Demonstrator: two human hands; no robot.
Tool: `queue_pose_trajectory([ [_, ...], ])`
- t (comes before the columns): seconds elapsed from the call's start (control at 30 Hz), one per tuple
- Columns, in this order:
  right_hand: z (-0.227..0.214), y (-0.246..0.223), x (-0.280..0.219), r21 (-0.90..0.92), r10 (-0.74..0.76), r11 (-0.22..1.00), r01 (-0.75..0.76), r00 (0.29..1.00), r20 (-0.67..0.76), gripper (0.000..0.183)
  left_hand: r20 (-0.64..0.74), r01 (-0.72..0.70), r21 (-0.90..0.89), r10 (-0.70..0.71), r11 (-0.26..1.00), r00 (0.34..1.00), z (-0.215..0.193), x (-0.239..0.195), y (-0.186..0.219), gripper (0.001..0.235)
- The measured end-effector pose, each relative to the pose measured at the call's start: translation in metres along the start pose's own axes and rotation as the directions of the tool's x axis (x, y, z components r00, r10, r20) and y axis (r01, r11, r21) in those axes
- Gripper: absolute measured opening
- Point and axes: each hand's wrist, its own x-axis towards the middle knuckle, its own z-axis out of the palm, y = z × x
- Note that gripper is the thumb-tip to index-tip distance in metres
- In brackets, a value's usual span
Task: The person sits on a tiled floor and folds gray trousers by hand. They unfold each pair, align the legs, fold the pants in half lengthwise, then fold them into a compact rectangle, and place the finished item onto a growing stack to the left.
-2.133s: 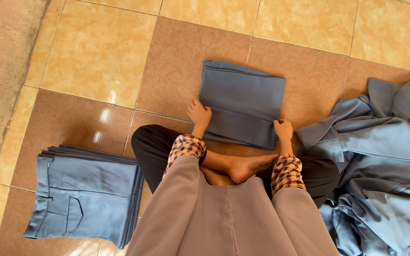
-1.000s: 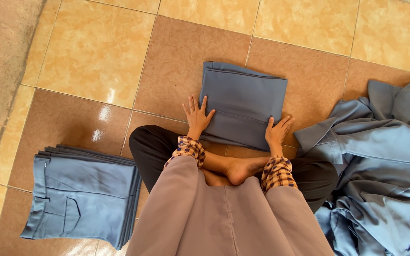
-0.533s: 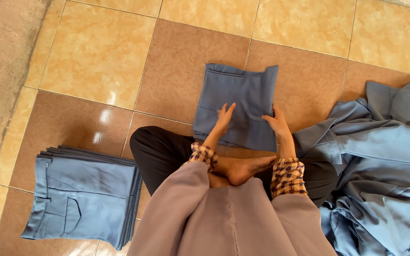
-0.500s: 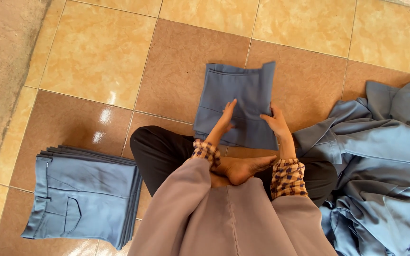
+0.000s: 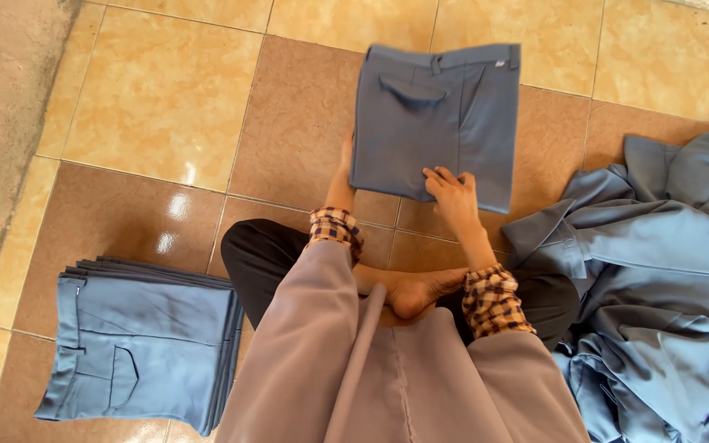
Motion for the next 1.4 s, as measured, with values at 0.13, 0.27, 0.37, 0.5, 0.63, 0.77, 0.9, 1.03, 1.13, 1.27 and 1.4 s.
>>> queue_pose_trajectory([
  [0.13, 0.101, -0.013, -0.061, 0.069, 0.102, 0.987, -0.146, 0.893, 0.438, 0.031, -0.097, 0.119, 0.408, -0.087, 0.905, 0.991, -0.104, 0.094, -0.049, 0.115],
  [0.27, 0.103, -0.043, -0.083, 0.118, 0.098, 0.977, -0.178, 0.865, 0.491, 0.032, -0.240, 0.060, 0.661, 0.136, 0.748, 0.961, -0.165, 0.162, -0.123, 0.096],
  [0.37, 0.087, -0.052, -0.085, 0.128, 0.129, 0.964, -0.231, 0.835, 0.535, 0.027, -0.275, 0.150, 0.835, 0.166, 0.529, 0.947, -0.187, 0.161, -0.137, 0.096],
  [0.5, 0.058, -0.060, -0.078, 0.250, 0.011, 0.935, -0.253, 0.722, 0.691, 0.026, -0.189, 0.188, 0.977, 0.007, 0.105, 0.982, -0.158, 0.091, -0.099, 0.062],
  [0.63, 0.010, -0.068, -0.043, 0.442, -0.001, 0.740, -0.507, 0.656, 0.755, 0.071, -0.126, 0.144, 0.988, 0.262, -0.050, 0.957, -0.190, 0.112, -0.124, 0.043],
  [0.77, 0.039, -0.058, -0.022, 0.450, 0.171, 0.771, -0.451, 0.827, 0.535, 0.066, -0.111, 0.171, 0.981, 0.474, -0.087, 0.874, -0.143, 0.097, -0.104, 0.062],
  [0.9, 0.090, -0.057, -0.006, 0.286, 0.379, 0.780, -0.556, 0.785, 0.491, 0.067, 0.244, -0.078, 0.956, 0.619, -0.283, 0.747, -0.111, 0.115, -0.130, 0.073],
  [1.03, 0.149, -0.057, -0.015, 0.105, 0.446, 0.756, -0.646, 0.626, 0.640, 0.065, 0.238, -0.135, 0.948, 0.360, -0.290, 0.902, -0.081, 0.104, -0.152, 0.066],
  [1.13, 0.137, -0.060, -0.023, 0.076, 0.421, 0.786, -0.614, 0.620, 0.662, 0.064, 0.220, -0.128, 0.952, 0.329, -0.280, 0.918, -0.086, 0.095, -0.159, 0.065],
  [1.27, 0.136, -0.051, -0.035, 0.045, 0.424, 0.805, -0.592, 0.626, 0.654, 0.066, 0.236, -0.097, 0.929, 0.371, -0.357, 0.898, -0.107, 0.109, -0.163, 0.074],
  [1.4, 0.120, -0.038, -0.044, 0.045, 0.489, 0.764, -0.644, 0.623, 0.610, 0.070, 0.206, -0.050, 0.947, 0.484, -0.316, 0.851, -0.111, 0.095, -0.151, 0.079],
])
